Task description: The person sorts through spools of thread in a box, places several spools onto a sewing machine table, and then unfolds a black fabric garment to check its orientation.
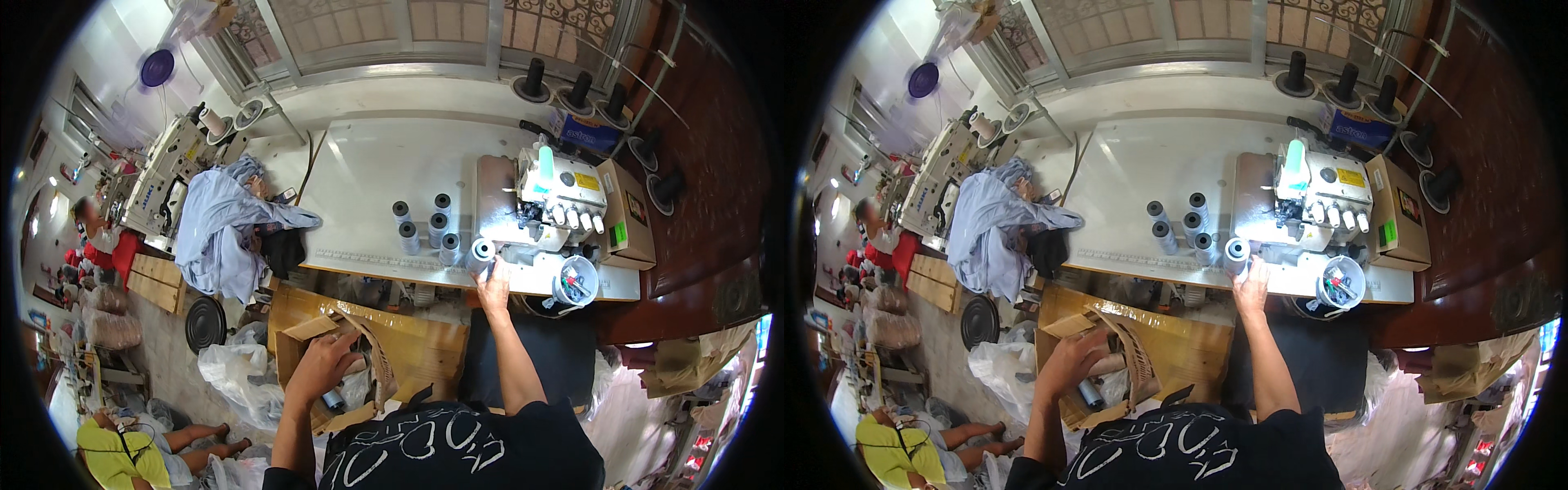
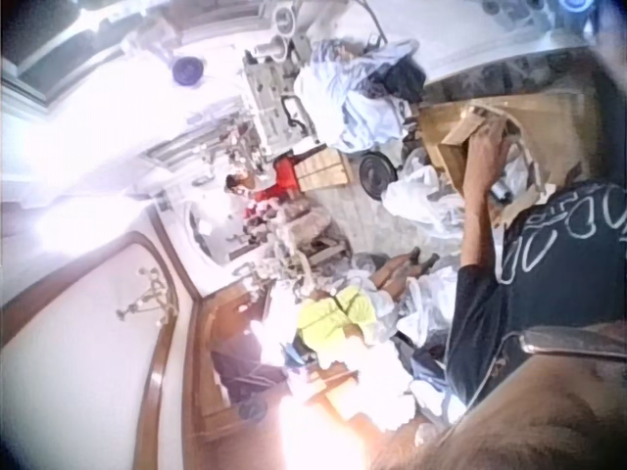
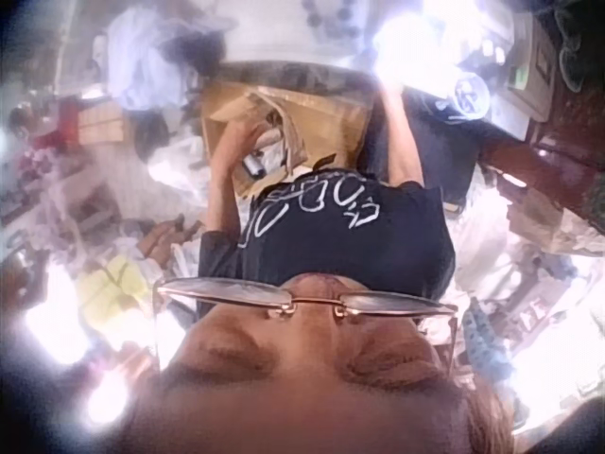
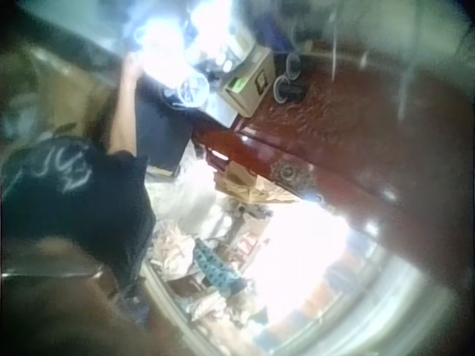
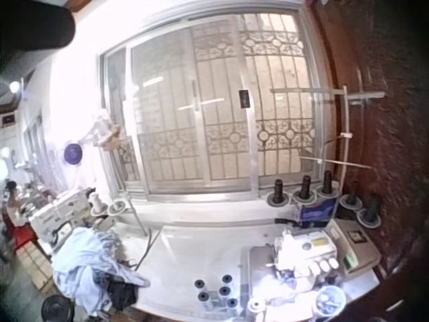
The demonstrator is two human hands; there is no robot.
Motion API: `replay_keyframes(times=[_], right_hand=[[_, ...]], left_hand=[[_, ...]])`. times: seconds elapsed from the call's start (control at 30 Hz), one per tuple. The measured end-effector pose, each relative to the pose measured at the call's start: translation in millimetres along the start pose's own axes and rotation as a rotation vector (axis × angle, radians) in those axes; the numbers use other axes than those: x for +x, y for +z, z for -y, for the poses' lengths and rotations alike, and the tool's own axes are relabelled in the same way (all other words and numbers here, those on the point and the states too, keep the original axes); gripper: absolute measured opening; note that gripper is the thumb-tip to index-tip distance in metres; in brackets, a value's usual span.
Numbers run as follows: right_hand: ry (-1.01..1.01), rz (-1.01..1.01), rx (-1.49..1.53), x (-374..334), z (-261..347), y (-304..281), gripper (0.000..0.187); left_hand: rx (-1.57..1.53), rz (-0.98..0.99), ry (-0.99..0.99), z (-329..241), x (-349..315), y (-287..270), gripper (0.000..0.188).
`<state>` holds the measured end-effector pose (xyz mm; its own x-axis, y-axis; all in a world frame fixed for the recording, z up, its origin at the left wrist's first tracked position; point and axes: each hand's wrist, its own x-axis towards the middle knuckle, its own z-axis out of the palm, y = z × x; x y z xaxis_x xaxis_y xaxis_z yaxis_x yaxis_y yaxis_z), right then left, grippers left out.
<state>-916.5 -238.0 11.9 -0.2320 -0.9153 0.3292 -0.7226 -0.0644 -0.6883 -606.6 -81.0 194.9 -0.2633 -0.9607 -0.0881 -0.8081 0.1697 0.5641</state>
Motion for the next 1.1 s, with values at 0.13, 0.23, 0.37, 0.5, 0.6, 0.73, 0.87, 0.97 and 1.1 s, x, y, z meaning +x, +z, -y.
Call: replay_keyframes(times=[0.13,0.23,0.37,0.5,0.6,0.73,0.87,0.97,1.1], right_hand=[[0.012,-0.141,-0.056,-1.0,34.9,-37.4,0.030],[-0.199,-0.183,0.201,4.7,75.0,-46.7,0.024],[-0.279,0.021,0.268,43.6,125.8,-39.7,0.019],[-0.327,0.238,0.001,96.7,206.3,10.2,0.023],[-0.353,0.519,-0.405,128.4,229.8,71.0,0.029],[-0.473,0.633,-0.550,159.2,191.6,118.6,0.022],[-0.525,0.367,-0.167,154.9,229.4,81.2,0.013],[-0.487,0.532,0.391,83.7,281.8,5.5,0.016],[-0.743,0.711,0.626,-49.0,265.7,-25.1,0.017]], left_hand=[[0.012,0.004,-0.070,3.8,-5.7,4.1,0.037],[0.010,-0.047,-0.047,6.5,-15.3,9.8,0.037],[0.016,-0.106,-0.017,0.0,-16.0,6.8,0.035],[0.060,-0.139,-0.035,-11.5,-25.9,-3.5,0.035],[0.077,-0.183,-0.076,-12.8,-42.9,-10.4,0.036],[0.000,-0.367,-0.156,-2.8,-77.1,-22.1,0.034],[-0.051,-0.436,-0.438,20.3,-135.2,-17.9,0.032],[0.089,-0.663,-0.646,40.4,-180.3,-1.2,0.031],[-0.342,-0.677,-0.810,87.0,-217.6,44.4,0.039]])
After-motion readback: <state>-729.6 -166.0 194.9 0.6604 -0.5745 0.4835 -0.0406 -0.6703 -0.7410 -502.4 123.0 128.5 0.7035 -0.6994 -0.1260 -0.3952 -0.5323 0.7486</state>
